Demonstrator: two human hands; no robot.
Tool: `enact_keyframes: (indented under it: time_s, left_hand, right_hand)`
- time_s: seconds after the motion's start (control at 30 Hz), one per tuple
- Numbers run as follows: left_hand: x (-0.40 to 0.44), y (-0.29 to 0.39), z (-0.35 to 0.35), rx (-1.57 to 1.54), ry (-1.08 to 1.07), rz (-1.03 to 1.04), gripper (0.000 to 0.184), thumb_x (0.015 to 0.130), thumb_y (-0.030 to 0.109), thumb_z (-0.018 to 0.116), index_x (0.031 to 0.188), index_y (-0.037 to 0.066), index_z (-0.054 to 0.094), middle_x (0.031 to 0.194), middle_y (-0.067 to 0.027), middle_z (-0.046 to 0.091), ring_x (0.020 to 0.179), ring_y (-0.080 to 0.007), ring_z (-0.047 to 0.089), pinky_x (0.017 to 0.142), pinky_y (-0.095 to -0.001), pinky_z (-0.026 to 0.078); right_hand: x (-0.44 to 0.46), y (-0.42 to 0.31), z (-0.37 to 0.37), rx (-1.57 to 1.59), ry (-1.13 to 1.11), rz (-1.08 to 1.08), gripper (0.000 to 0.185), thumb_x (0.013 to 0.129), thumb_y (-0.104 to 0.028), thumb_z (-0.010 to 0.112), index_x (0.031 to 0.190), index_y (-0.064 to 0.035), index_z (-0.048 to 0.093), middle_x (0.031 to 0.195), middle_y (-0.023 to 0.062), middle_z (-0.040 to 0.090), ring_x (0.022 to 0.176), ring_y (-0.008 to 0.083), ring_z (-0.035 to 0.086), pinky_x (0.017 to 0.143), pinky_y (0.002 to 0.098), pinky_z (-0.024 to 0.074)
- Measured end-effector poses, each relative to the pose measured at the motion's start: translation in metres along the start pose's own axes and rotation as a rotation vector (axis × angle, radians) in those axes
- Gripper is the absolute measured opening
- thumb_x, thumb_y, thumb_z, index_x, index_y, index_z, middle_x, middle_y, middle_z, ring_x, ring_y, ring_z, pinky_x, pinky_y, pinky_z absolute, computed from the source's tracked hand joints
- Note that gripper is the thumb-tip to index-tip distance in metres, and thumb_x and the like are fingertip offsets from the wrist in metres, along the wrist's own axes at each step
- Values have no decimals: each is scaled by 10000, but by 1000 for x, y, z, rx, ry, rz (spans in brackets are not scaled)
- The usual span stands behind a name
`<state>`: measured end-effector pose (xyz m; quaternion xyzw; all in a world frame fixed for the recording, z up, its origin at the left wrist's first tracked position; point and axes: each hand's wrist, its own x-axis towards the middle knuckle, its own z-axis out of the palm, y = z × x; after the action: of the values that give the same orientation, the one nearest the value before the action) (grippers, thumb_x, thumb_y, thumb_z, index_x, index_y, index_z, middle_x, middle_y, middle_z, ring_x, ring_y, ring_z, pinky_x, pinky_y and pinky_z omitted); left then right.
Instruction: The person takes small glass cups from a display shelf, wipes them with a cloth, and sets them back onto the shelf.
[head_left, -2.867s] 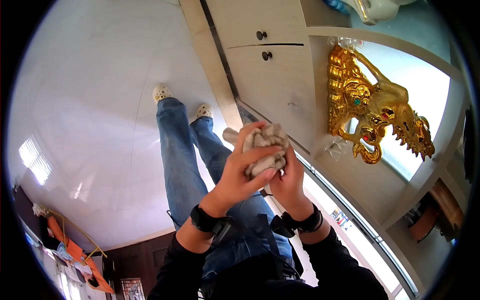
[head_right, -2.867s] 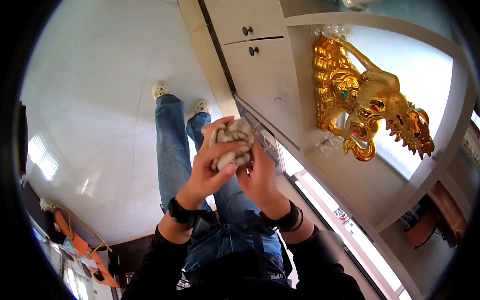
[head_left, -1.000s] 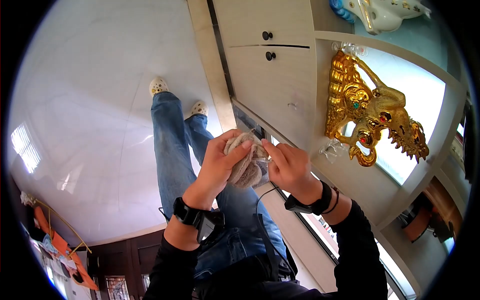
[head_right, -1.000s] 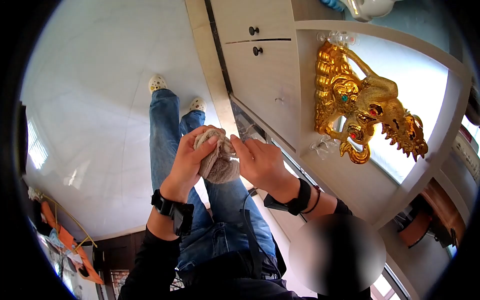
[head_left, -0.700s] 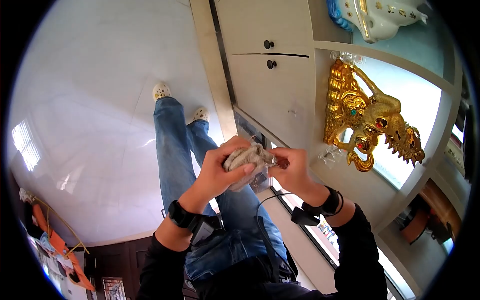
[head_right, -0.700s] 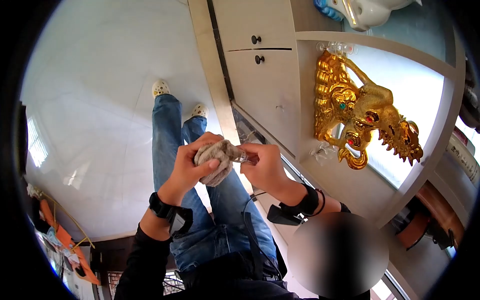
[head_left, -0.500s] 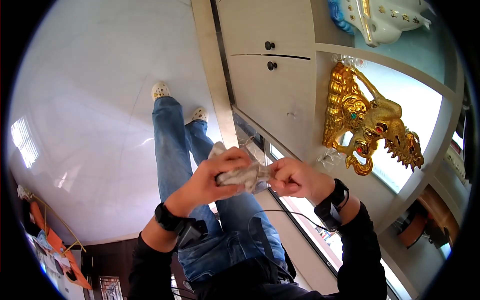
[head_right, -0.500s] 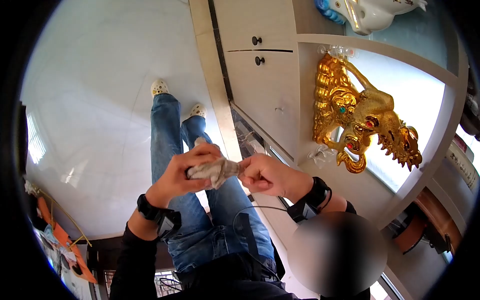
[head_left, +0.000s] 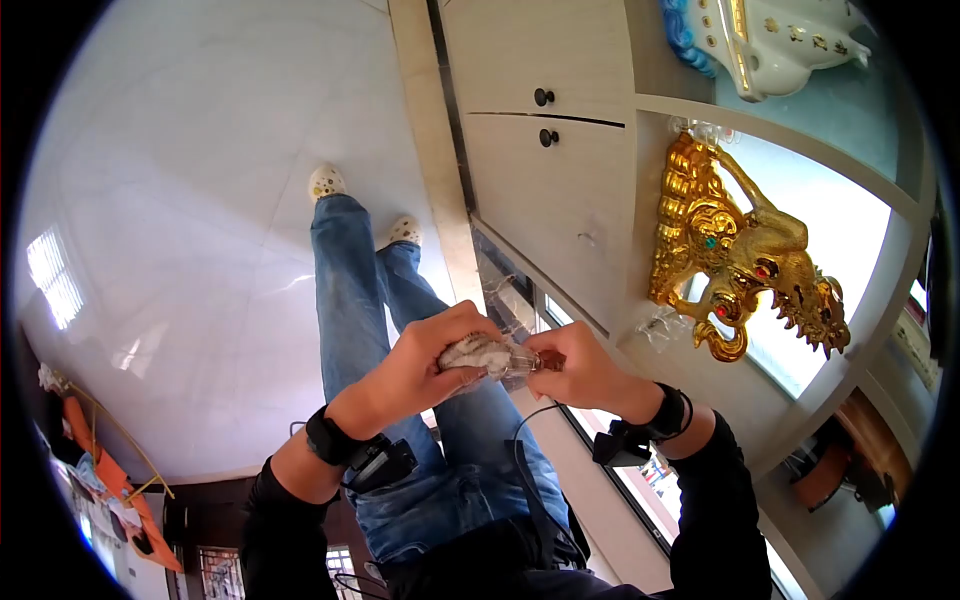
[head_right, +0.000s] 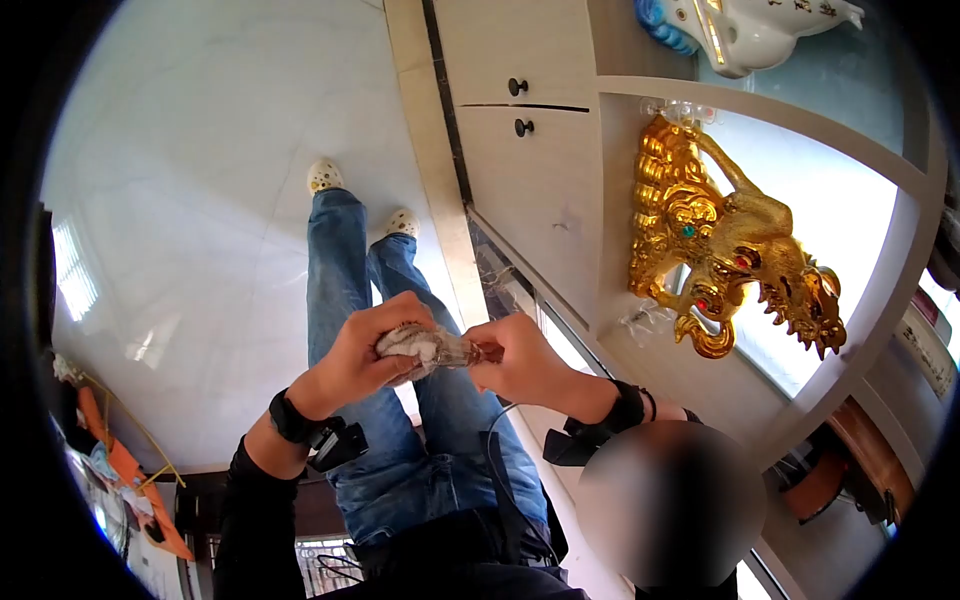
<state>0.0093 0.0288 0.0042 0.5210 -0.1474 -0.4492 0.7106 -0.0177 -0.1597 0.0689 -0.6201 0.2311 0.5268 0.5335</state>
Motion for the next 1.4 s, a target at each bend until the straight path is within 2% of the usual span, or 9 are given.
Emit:
enact_keyframes:
  time_s: [0.17, 0.27, 0.43, 0.63, 0.73, 1.0, 1.17, 1.2, 1.4]
  left_hand:
    - [-7, -15, 4, -268, 126, -203, 237, 724, 36, 544, 956, 13, 499, 810, -51, 526, 715, -133, 514, 657, -244, 418]
    - [-5, -24, 11, -668, 177, -343, 232, 762, 71, 522, 971, -22, 488, 816, -72, 550, 728, -144, 543, 675, -245, 442]
    - [-3, -27, 10, -1043, 230, -519, 241, 773, 95, 525, 961, -46, 475, 841, -91, 549, 731, -147, 556, 665, -264, 466]
    - [1, -21, 12, -367, 328, -256, 158, 740, 37, 550, 886, -11, 513, 817, -57, 542, 702, -113, 535, 646, -230, 447]
    - [11, -15, 8, -44, 271, -137, 185, 677, -25, 578, 848, 4, 512, 799, -56, 520, 718, -145, 517, 640, -236, 413]
    - [39, 1, -6, 839, 98, 348, 361, 497, -17, 613, 842, 40, 522, 825, -70, 475, 692, -224, 455, 608, -286, 393]
    - [33, -8, -6, 238, 106, -17, 285, 600, -49, 592, 869, 13, 522, 801, -79, 511, 712, -219, 514, 631, -257, 415]
    - [30, -9, -5, 137, 105, -110, 267, 626, -55, 577, 880, 5, 520, 799, -73, 523, 724, -196, 528, 647, -250, 419]
    - [22, -25, 1, -178, 63, -393, 224, 690, -21, 559, 910, -23, 520, 854, -64, 547, 764, -147, 545, 685, -244, 439]
  right_hand:
    - [10, 8, 3, -510, 299, -379, 149, 604, 13, 505, 741, 11, 565, 519, 55, 501, 399, 144, 448, 396, 216, 354]
    - [29, 10, -10, -1130, 455, -971, 202, 555, -39, 555, 753, -18, 517, 579, 21, 438, 489, 146, 455, 410, 243, 373]
    - [44, 5, -21, -1311, 451, -1145, 241, 531, -7, 556, 771, -13, 548, 626, 38, 463, 478, 178, 429, 402, 258, 367]
    - [38, 1, -13, -545, 305, -513, 153, 579, 22, 513, 713, 34, 585, 544, 77, 516, 446, 126, 470, 417, 230, 369]
    - [39, -1, -27, 157, -59, 190, 185, 583, 67, 458, 727, 103, 568, 511, 102, 501, 340, 78, 376, 328, 213, 267]
    - [41, 26, -35, 879, -320, 477, 168, 544, 57, 462, 690, 128, 505, 482, 79, 406, 314, 74, 310, 308, 192, 207]
    - [34, 27, -6, -50, 363, -192, 43, 603, 30, 517, 571, 59, 518, 495, 74, 447, 418, 80, 446, 364, 238, 314]
    - [34, 31, -6, -307, 449, -281, 94, 603, -27, 508, 683, -2, 550, 532, 121, 500, 402, 195, 452, 412, 274, 376]
    - [38, 45, -20, -1054, 651, -882, 144, 530, -42, 543, 672, -40, 519, 595, 52, 468, 463, 155, 441, 413, 254, 357]
